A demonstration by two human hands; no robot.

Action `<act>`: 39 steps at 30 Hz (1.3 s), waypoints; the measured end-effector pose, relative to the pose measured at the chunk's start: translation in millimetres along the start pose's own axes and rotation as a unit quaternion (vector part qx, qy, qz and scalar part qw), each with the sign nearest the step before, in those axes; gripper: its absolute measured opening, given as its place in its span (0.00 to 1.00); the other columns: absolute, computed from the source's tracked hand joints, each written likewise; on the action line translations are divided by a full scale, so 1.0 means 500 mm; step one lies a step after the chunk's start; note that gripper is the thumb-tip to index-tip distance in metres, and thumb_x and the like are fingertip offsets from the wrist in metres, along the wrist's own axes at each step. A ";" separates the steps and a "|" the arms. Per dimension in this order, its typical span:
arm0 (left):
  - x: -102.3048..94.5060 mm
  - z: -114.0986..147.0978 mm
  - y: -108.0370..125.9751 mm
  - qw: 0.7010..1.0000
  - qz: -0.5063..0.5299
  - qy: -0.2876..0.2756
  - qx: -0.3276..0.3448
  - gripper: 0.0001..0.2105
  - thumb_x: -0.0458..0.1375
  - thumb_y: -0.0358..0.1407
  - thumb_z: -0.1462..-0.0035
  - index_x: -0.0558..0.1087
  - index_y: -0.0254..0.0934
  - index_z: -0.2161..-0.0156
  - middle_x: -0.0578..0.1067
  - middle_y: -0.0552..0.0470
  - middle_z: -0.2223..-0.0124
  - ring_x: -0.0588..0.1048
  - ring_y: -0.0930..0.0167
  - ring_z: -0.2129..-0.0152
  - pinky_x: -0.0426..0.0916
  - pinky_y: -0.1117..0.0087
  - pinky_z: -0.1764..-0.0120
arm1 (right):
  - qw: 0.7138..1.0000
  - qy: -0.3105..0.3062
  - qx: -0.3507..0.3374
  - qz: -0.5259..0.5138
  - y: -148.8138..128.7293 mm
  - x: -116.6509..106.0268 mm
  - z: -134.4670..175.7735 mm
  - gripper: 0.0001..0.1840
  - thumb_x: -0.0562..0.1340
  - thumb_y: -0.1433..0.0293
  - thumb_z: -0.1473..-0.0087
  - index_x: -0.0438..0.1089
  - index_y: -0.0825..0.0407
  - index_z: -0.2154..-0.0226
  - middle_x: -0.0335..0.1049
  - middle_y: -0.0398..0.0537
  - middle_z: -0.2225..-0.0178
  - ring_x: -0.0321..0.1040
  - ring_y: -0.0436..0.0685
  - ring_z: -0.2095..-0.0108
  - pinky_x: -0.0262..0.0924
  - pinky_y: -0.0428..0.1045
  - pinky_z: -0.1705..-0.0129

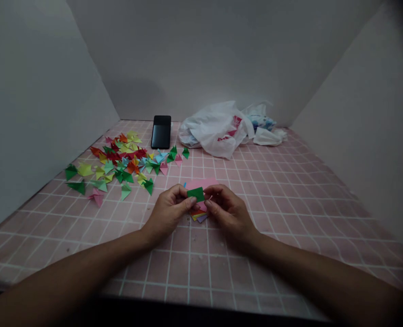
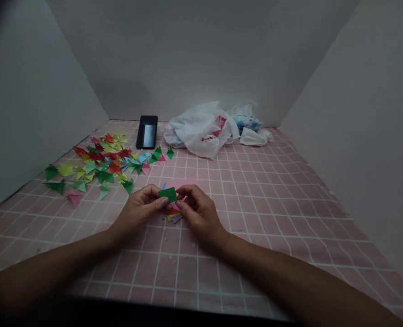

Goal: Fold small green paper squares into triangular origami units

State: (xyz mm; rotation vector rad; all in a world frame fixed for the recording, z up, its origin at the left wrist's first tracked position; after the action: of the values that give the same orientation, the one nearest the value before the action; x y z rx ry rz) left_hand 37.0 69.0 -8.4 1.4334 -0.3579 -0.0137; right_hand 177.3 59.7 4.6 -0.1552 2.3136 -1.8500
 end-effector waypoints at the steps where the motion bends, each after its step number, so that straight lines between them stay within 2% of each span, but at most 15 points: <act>1: 0.000 0.000 0.001 1.000 -0.003 0.000 0.002 0.10 0.67 0.36 0.49 0.71 0.36 0.69 0.79 0.53 0.71 0.78 0.73 0.72 0.75 0.69 0.62 | 1.000 0.000 0.002 -0.007 0.001 0.000 -0.001 0.09 0.63 0.69 0.42 0.68 0.48 0.58 0.69 0.46 0.61 0.64 0.51 0.69 0.62 0.49 0.67; 5: -0.002 -0.001 0.001 1.000 -0.002 0.003 0.004 0.10 0.68 0.36 0.49 0.71 0.35 0.69 0.79 0.53 0.71 0.78 0.73 0.72 0.75 0.69 0.62 | 0.999 0.001 -0.026 0.037 -0.008 -0.003 -0.002 0.09 0.62 0.71 0.41 0.69 0.48 0.56 0.69 0.47 0.60 0.65 0.52 0.67 0.63 0.49 0.65; 10: -0.004 -0.003 -0.005 1.000 0.027 0.003 -0.006 0.14 0.70 0.38 0.52 0.70 0.34 0.70 0.80 0.53 0.71 0.79 0.73 0.73 0.76 0.70 0.62 | 0.971 -0.014 -0.177 0.163 -0.062 0.009 0.009 0.13 0.61 0.76 0.39 0.72 0.47 0.54 0.71 0.47 0.62 0.68 0.55 0.63 0.64 0.51 0.62; 13: -0.002 -0.002 -0.011 0.999 0.046 0.003 -0.026 0.16 0.72 0.39 0.54 0.70 0.34 0.70 0.80 0.53 0.72 0.79 0.73 0.73 0.76 0.69 0.62 | 0.959 -0.012 -0.218 0.181 -0.076 0.012 0.014 0.14 0.60 0.77 0.38 0.72 0.47 0.53 0.71 0.47 0.62 0.68 0.54 0.63 0.65 0.50 0.64; 19: 0.008 0.005 -0.029 0.992 0.099 0.001 -0.083 0.19 0.74 0.39 0.57 0.68 0.34 0.72 0.78 0.55 0.73 0.79 0.74 0.75 0.77 0.70 0.63 | 0.948 -0.021 -0.235 0.213 -0.074 0.017 0.018 0.11 0.61 0.77 0.39 0.70 0.48 0.55 0.72 0.46 0.64 0.69 0.54 0.65 0.65 0.50 0.64; 29: 0.012 0.005 -0.032 0.992 0.097 -0.021 -0.081 0.16 0.71 0.38 0.52 0.68 0.35 0.71 0.77 0.54 0.72 0.79 0.73 0.74 0.76 0.68 0.62 | 0.951 -0.027 -0.207 0.227 -0.063 0.015 0.013 0.08 0.62 0.75 0.39 0.69 0.50 0.56 0.74 0.48 0.63 0.70 0.54 0.64 0.65 0.49 0.63; 35: 0.019 0.002 -0.021 0.994 0.085 -0.038 -0.058 0.16 0.65 0.48 0.44 0.73 0.34 0.67 0.79 0.49 0.67 0.80 0.68 0.67 0.77 0.66 0.60 | 0.958 -0.025 -0.191 0.214 -0.060 0.011 0.010 0.06 0.61 0.74 0.38 0.69 0.50 0.58 0.73 0.47 0.64 0.70 0.54 0.64 0.64 0.50 0.62; 39: 0.020 0.003 -0.018 0.994 0.084 -0.034 -0.059 0.18 0.63 0.50 0.43 0.75 0.34 0.66 0.80 0.46 0.65 0.81 0.64 0.63 0.77 0.64 0.57 | 0.961 -0.036 -0.184 0.204 -0.058 0.012 0.008 0.05 0.61 0.73 0.37 0.70 0.50 0.58 0.73 0.48 0.64 0.70 0.55 0.63 0.65 0.51 0.61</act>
State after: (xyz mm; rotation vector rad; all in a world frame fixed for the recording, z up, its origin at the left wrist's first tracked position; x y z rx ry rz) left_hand 48.0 63.8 -14.6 1.2849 -0.5255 0.0516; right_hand 171.4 48.1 31.4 0.1941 2.3895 -1.1956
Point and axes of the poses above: each hand's wrist, its own z-axis away from the middle knuckle, its own x-axis out of the palm, y = z × x, the point moved 9 cm from there along -z, towards the middle knuckle
